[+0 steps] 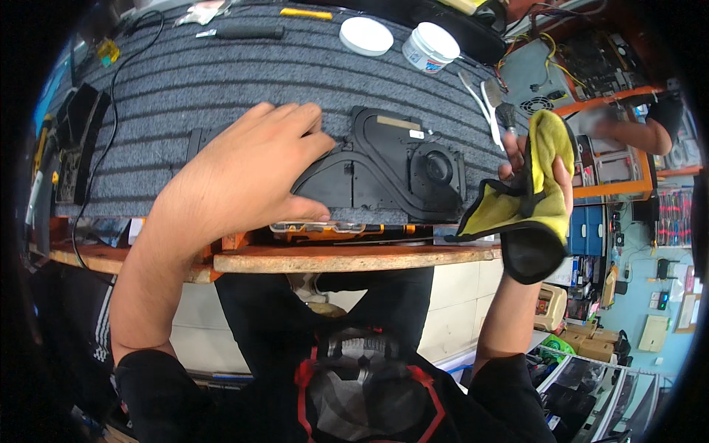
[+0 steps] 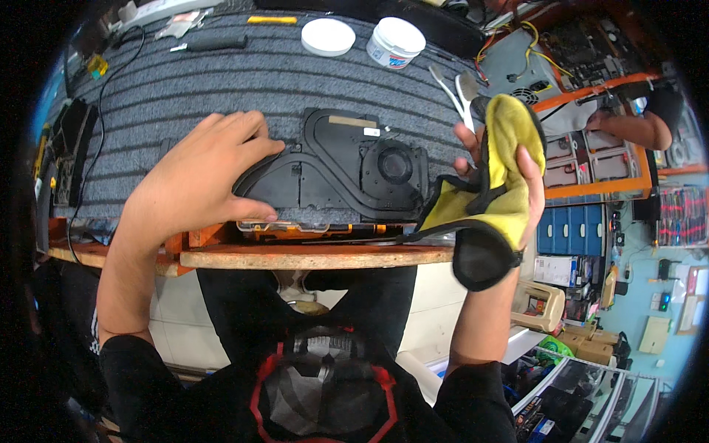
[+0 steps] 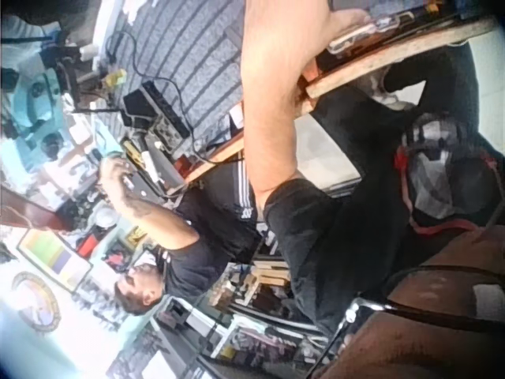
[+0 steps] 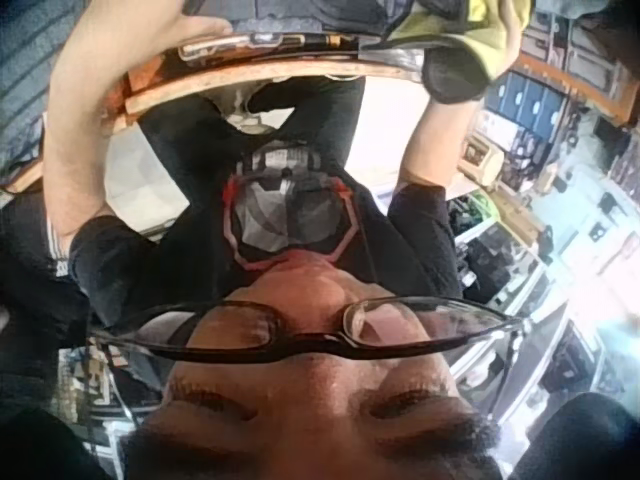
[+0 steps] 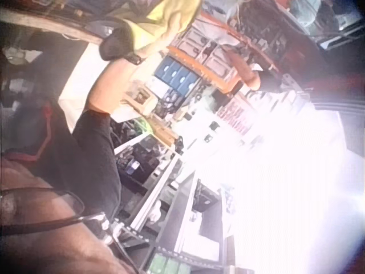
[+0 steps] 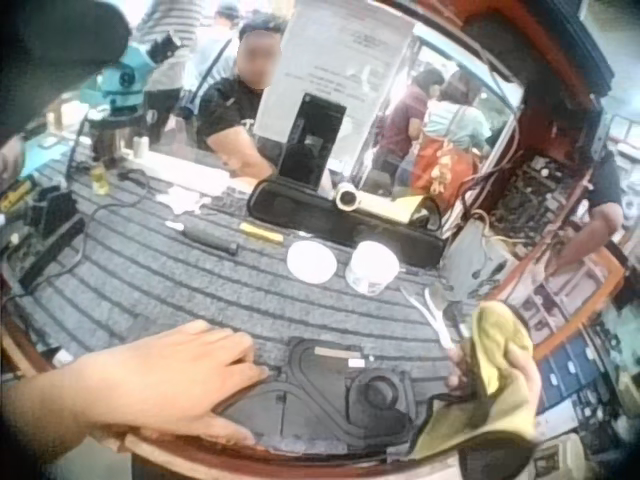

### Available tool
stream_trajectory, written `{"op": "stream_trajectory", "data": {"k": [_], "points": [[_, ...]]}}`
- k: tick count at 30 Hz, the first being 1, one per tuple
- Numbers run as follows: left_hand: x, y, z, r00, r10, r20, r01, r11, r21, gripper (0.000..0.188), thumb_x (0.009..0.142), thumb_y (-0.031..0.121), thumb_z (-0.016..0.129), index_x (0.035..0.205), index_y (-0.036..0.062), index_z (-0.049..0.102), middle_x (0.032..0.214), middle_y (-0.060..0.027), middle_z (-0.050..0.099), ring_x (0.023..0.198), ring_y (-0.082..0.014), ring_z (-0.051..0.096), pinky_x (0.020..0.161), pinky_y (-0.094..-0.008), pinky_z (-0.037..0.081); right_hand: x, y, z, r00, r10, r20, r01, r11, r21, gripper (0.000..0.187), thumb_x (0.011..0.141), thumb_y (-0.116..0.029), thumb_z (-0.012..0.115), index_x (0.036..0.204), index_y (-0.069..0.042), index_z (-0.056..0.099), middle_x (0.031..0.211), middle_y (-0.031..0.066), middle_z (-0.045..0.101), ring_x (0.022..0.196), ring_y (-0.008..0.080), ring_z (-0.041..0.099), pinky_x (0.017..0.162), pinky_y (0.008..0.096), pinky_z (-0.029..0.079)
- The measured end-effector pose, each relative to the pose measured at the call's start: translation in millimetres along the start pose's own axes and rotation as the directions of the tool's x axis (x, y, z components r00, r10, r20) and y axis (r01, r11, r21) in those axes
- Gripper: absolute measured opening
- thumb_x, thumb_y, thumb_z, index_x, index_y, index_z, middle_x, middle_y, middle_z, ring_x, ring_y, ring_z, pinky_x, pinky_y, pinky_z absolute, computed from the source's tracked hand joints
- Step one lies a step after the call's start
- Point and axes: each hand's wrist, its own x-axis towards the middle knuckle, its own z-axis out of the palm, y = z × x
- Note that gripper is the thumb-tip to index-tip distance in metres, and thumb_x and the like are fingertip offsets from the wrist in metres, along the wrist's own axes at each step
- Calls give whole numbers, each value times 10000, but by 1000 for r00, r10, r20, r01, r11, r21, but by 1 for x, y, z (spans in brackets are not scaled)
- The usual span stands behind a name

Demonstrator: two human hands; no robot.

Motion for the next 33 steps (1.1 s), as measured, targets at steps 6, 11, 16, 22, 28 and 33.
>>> {"op": "stream_trajectory", "data": {"k": [6, 11, 16, 22, 28, 33], "points": [[2, 5, -7, 999, -33, 31, 35, 999, -40, 715, 687, 379, 882, 1251, -5, 666, 1097, -119, 578, 1086, -305, 568, 982, -407, 440, 36, -3, 11, 988, -148, 48, 143, 986, 86, 593, 1126, -449, 329, 1519, -16, 431, 1552, 299, 412, 1348, 348, 554, 1076, 481, 518], [3, 7, -12, 999, -26, 35, 27, 998, -48, 720, 696, 389, 880, 1256, -10, 667, 1097, -126, 582, 1090, -306, 569, 997, -414, 436, 68, -28, 19, 994, -102, -25, 101, 994, -42, 458, 1108, -364, 482, 1340, 21, 566, 1026, 130, 650, 783, 150, 616, 738, 320, 552], [6, 9, -14, 998, -37, 55, 39, 998, -42, 728, 705, 414, 874, 1263, -5, 668, 1108, -124, 588, 1105, -303, 572, 1022, -412, 433, 145, -41, 7, 982, -66, -175, -122, 481, -868, 488, 953, -466, 751, 1160, -28, 694, 897, 11, 673, 738, 63, 573, 669, 263, 482], [4, 8, -13, 999, -30, 43, 33, 998, -59, 731, 712, 416, 868, 1274, -4, 663, 1120, -129, 584, 1113, -304, 569, 1024, -415, 432, 212, -18, -24, 961, 102, 256, 270, -538, -799, 393, 876, -223, 693, 1221, -35, 715, 985, 150, 667, 974, 337, 664, 871, 422, 521], [2, 7, -12, 999, -24, 34, 26, 999, -47, 729, 728, 422, 856, 1284, -5, 656, 1125, -135, 581, 1113, -312, 564, 1019, -414, 430, 219, -4, -3, 964, 216, 154, 257, -610, -750, 400, 906, -278, 602, 1222, -73, 735, 1060, 212, 666, 1025, 410, 651, 919, 477, 522], [0, 6, -10, 999, -27, 25, 29, 998, -55, 724, 729, 429, 853, 1273, -6, 656, 1131, -135, 583, 1116, -311, 564, 1019, -413, 427, 218, -5, 2, 971, 233, 49, 184, -604, -776, 364, 917, -249, 595, 1181, -43, 737, 1009, 212, 681, 989, 367, 680, 898, 433, 533]]}}
